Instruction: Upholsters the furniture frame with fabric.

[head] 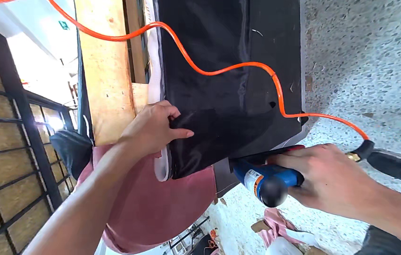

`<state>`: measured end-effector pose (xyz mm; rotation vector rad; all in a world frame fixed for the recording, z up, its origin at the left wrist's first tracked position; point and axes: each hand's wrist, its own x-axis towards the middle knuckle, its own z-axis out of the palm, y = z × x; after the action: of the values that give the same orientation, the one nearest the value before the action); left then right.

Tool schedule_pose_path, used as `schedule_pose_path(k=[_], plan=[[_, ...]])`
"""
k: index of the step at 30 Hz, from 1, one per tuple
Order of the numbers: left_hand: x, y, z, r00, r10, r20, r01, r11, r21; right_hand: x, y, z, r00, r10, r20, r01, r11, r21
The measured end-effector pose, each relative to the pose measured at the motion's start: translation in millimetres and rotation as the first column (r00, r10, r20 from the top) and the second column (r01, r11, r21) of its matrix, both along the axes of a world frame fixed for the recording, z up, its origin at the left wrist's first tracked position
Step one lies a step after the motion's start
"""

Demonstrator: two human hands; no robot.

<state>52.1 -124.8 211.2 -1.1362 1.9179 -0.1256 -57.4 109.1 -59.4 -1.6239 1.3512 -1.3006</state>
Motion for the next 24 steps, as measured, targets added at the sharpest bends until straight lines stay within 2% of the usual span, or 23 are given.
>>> schedule_pose_path(k=[4,7,9,11,13,14,17,21,24], plan=[[-5,-11,12,0.981,0.180,0.069,-0.187,0.976,0.114,16,-14,14,0.996,-0.028,0.082,0.030,0.999,-0.022],[-2,-10,10,0.970,0.241,-0.031,-0.238,0.968,0.077,27,-25,27,0.991,-0.024,0.133,0.025,1.000,0.000],[2,-7,8,0.980,0.194,-0.050,-0.191,0.980,0.050,35,-33,33,0.985,-0.025,0.168,0.028,0.999,-0.016],[9,0,4,0.999,0.037,-0.037,-0.035,0.998,0.057,41,-37,36,0.979,-0.009,0.203,0.017,0.999,-0.036],[17,10,-8,0.993,-0.104,0.051,0.099,0.991,0.089,42,-38,34,0.974,0.016,0.227,-0.005,0.999,-0.047],[16,14,-16,0.985,-0.110,0.137,0.097,0.990,0.098,43,-36,31,0.972,0.023,0.234,-0.013,0.999,-0.047],[15,19,-40,0.962,0.002,0.271,-0.030,0.995,0.100,44,-25,21,0.972,0.021,0.235,-0.018,1.000,-0.016],[5,5,-45,0.950,0.268,0.158,-0.286,0.953,0.105,46,-14,10,0.986,0.044,0.158,-0.052,0.997,0.049],[-6,-6,-44,0.868,0.472,0.150,-0.492,0.859,0.141,48,-13,8,0.991,0.062,0.121,-0.070,0.996,0.063]])
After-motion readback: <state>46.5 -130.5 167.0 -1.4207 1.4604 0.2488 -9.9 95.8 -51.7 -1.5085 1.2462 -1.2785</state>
